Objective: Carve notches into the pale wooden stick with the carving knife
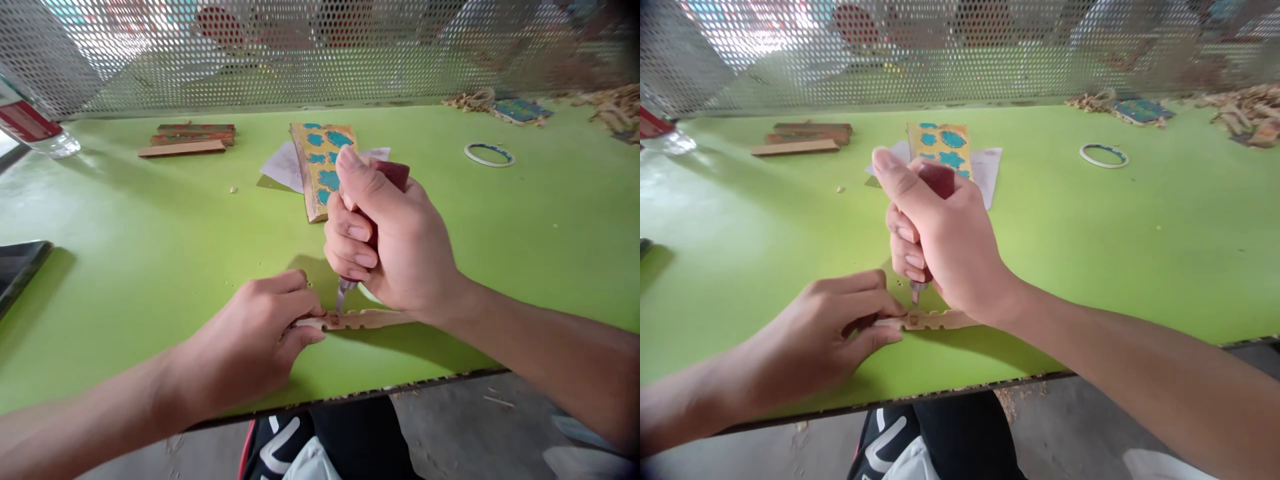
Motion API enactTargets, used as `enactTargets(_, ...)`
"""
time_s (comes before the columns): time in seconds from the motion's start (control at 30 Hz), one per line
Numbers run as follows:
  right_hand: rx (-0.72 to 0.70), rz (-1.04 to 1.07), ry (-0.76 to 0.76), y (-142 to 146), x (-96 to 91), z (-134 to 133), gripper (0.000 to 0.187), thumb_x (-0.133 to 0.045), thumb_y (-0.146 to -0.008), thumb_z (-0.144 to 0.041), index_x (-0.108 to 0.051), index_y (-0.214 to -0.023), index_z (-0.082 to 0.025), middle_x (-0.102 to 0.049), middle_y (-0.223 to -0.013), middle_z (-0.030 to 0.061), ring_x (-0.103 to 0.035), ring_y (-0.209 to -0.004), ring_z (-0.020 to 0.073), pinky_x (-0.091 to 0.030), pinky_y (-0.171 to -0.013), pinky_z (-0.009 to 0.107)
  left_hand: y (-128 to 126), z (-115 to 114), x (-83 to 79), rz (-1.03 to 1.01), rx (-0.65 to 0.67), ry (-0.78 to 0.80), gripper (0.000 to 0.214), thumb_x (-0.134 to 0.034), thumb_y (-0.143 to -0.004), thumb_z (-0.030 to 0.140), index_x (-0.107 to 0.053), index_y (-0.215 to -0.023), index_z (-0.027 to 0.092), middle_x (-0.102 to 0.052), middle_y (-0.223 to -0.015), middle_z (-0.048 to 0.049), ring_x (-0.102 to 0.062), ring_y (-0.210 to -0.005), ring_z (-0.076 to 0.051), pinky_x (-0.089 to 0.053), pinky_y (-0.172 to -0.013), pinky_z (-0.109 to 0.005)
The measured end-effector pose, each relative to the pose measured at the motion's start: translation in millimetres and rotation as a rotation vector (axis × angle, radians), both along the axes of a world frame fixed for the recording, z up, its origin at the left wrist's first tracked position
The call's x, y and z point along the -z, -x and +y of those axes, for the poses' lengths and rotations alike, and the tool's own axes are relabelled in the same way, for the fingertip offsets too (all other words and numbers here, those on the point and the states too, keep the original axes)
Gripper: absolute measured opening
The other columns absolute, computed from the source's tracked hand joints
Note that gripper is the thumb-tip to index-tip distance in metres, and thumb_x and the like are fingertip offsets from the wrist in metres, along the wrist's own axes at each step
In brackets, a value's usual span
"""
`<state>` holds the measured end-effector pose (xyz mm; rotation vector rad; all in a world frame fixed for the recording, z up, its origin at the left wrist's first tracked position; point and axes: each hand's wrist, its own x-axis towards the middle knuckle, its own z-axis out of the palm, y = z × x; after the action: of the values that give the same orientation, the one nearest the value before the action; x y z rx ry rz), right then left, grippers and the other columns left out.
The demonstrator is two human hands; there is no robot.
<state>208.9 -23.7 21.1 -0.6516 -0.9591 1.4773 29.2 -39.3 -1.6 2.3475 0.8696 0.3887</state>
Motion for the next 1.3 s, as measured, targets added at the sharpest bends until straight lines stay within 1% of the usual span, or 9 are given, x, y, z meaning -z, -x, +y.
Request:
enactTargets(0.17,-0.040,0.011,-0.048,-2,-0.9,0,0.046,-0.067,-0.096,-0.039,-0.038,-0.064,-0.023,-0.036,-0.054,-0.0084,-0.029,-0.036,0.0076,-0.026,-0.033,0.023,3,2,2.8,0.016,0.058,-0.040,0.020,-0.055,-0.098,0.015,-0.072,-0.088,0.018,-0.062,-0.084,-0.0013,-0.057,-0.072,-0.012,-0.044,-0.067,-0.026)
enactTargets(0.33,-0.060,-0.032,-0.047,-2,-4.5,-6,0.045,-0.053,-0.105,-0.029,-0.039,-0.062,-0.022,-0.037,-0.053,-0.0082,-0.030,-0.034,0.0072,-0.030,-0.032,0.021,5,5,4.2,0.018,0.153,-0.130,0.028,-0.048,-0.103,0.019,-0.074,-0.092,0.016,-0.068,-0.095,-0.0068,-0.063,-0.081,-0.016,-0.050,-0.072,-0.028)
enactTargets(0.5,-0.084,-0.033,-0.079,-1,-7.5,-11,0.045,-0.064,-0.099,-0.032,-0.039,-0.061,-0.023,-0.037,-0.051,-0.0086,-0.034,-0.034,0.0079,-0.031,-0.032,0.022,4,7,2.7,0.027,0.149,-0.126,0.028,-0.050,-0.101,0.018,-0.076,-0.092,0.019,-0.074,-0.104,-0.0057,-0.068,-0.088,-0.016,-0.054,-0.080,-0.025)
enactTargets(0.63,-0.068,-0.072,-0.077,0,-11.1,-16,0.046,-0.068,-0.096,-0.034,-0.039,-0.061,-0.024,-0.037,-0.049,-0.0089,-0.032,-0.034,0.0082,-0.030,-0.032,0.023,3,6,1.8,0.046,0.143,-0.111,0.027,-0.052,-0.098,0.016,-0.077,-0.092,0.020,-0.074,-0.106,-0.0060,-0.069,-0.093,-0.017,-0.056,-0.083,-0.026)
enactTargets(0.73,-0.062,-0.102,-0.078,1,-14.6,-20,0.049,-0.075,-0.091,-0.039,-0.040,-0.060,-0.024,-0.037,-0.046,-0.0097,-0.034,-0.034,0.0081,-0.028,-0.031,0.023,3,6,1.4,0.066,0.127,-0.090,0.025,-0.052,-0.097,0.015,-0.077,-0.092,0.019,-0.073,-0.099,-0.0061,-0.068,-0.086,-0.017,-0.056,-0.078,-0.026)
enactTargets(0.83,-0.054,-0.130,-0.065,1,-18.1,-21,0.051,-0.073,-0.092,-0.041,-0.040,-0.058,-0.023,-0.037,-0.044,-0.0102,-0.034,-0.033,0.0076,-0.028,-0.031,0.022,4,5,0.9,0.093,0.079,-0.057,0.022,-0.054,-0.095,0.016,-0.076,-0.097,0.019,-0.071,-0.094,-0.0055,-0.065,-0.078,-0.015,-0.054,-0.070,-0.024)
enactTargets(0.97,-0.045,-0.145,-0.091,1,-19.5,-21,0.052,-0.073,-0.093,-0.039,-0.041,-0.056,-0.022,-0.038,-0.043,-0.0099,-0.036,-0.034,0.0071,-0.031,-0.033,0.021,4,4,0.9,0.085,0.083,-0.066,0.021,-0.054,-0.095,0.016,-0.075,-0.095,0.020,-0.069,-0.093,-0.0056,-0.064,-0.077,-0.015,-0.052,-0.070,-0.024)
enactTargets(1.13,-0.053,-0.127,-0.077,1,-17.8,-20,0.052,-0.074,-0.092,-0.041,-0.040,-0.057,-0.023,-0.037,-0.043,-0.0100,-0.035,-0.033,0.0076,-0.029,-0.031,0.022,4,5,1.1,0.089,0.077,-0.055,0.022,-0.053,-0.095,0.017,-0.075,-0.094,0.020,-0.068,-0.092,-0.0053,-0.062,-0.074,-0.014,-0.051,-0.068,-0.024)
enactTargets(1.3,-0.066,-0.122,-0.074,1,-17.6,-23,0.051,-0.077,-0.090,-0.036,-0.041,-0.057,-0.022,-0.035,-0.044,-0.0098,-0.034,-0.034,0.0074,-0.029,-0.031,0.022,4,4,0.7,0.087,0.080,-0.063,0.020,-0.054,-0.096,0.017,-0.074,-0.096,0.021,-0.068,-0.092,-0.0050,-0.063,-0.077,-0.015,-0.052,-0.071,-0.025)
